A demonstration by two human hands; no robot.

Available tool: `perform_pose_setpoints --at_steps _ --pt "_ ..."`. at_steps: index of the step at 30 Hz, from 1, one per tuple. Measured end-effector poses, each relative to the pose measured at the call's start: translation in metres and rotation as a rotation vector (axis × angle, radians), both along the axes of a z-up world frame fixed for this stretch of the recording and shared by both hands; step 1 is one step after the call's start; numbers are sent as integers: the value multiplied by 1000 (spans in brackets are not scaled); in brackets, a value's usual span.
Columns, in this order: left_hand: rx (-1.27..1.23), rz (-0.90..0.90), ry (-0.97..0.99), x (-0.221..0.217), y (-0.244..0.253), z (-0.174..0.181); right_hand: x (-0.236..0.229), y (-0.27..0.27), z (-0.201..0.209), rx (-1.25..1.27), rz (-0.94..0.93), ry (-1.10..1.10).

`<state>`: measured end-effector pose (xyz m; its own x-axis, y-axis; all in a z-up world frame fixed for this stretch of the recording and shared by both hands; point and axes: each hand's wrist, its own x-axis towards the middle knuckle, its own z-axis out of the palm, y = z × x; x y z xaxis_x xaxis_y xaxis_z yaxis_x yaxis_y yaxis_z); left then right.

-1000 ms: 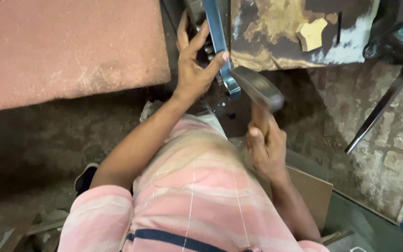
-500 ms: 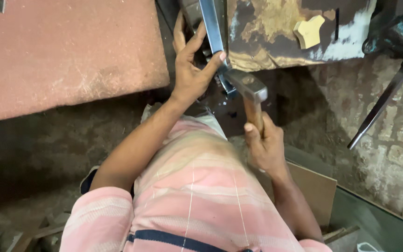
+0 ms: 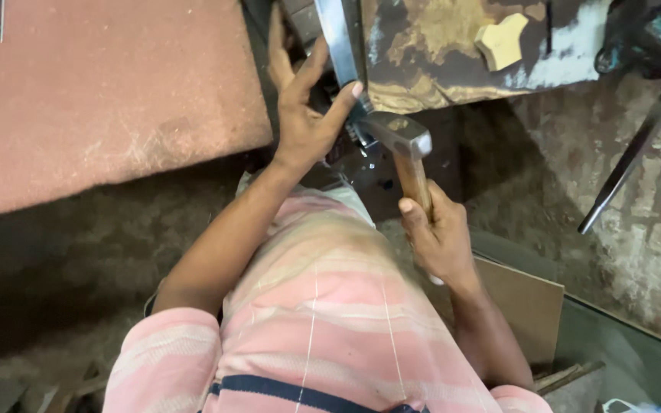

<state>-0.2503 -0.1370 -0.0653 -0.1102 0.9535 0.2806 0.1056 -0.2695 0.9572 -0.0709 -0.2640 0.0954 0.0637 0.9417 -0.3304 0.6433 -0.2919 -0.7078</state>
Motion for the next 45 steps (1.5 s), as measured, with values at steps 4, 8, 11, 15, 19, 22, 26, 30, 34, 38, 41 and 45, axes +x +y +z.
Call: perform_pose_setpoints --at_steps 4,8,11,15,19,22,26,30,34,38,41,45 --pt "55 35 79 -5 7 11 1 8 0 76 -9 173" --pt "117 32 129 -9 5 11 3 2 -2 -12 39 39" --pt "116 9 128 -6 15 16 6 8 0 -41 -25 83" --pt "97 14 112 -13 4 18 0 6 0 26 2 170" --pt "83 7 128 -5 15 24 7 14 2 29 19 115" --pt "111 31 115 -9 9 23 14 10 -9 88 113 20" --pt "141 74 110 -2 7 37 59 24 -29 -139 -320 247" --pt "-36 146 14 7 -23 67 137 62 -42 126 -380 17" --pt "173 162 -43 51 -30 94 227 110 -55 450 -106 -628" --pt "-59 -101 -176 129 5 109 303 158 -63 495 35 -772" --pt "-54 -139 -38 187 56 97 335 186 -71 687 135 -738" --pt "-60 -30 251 241 113 67 334 194 -67 842 103 -542"
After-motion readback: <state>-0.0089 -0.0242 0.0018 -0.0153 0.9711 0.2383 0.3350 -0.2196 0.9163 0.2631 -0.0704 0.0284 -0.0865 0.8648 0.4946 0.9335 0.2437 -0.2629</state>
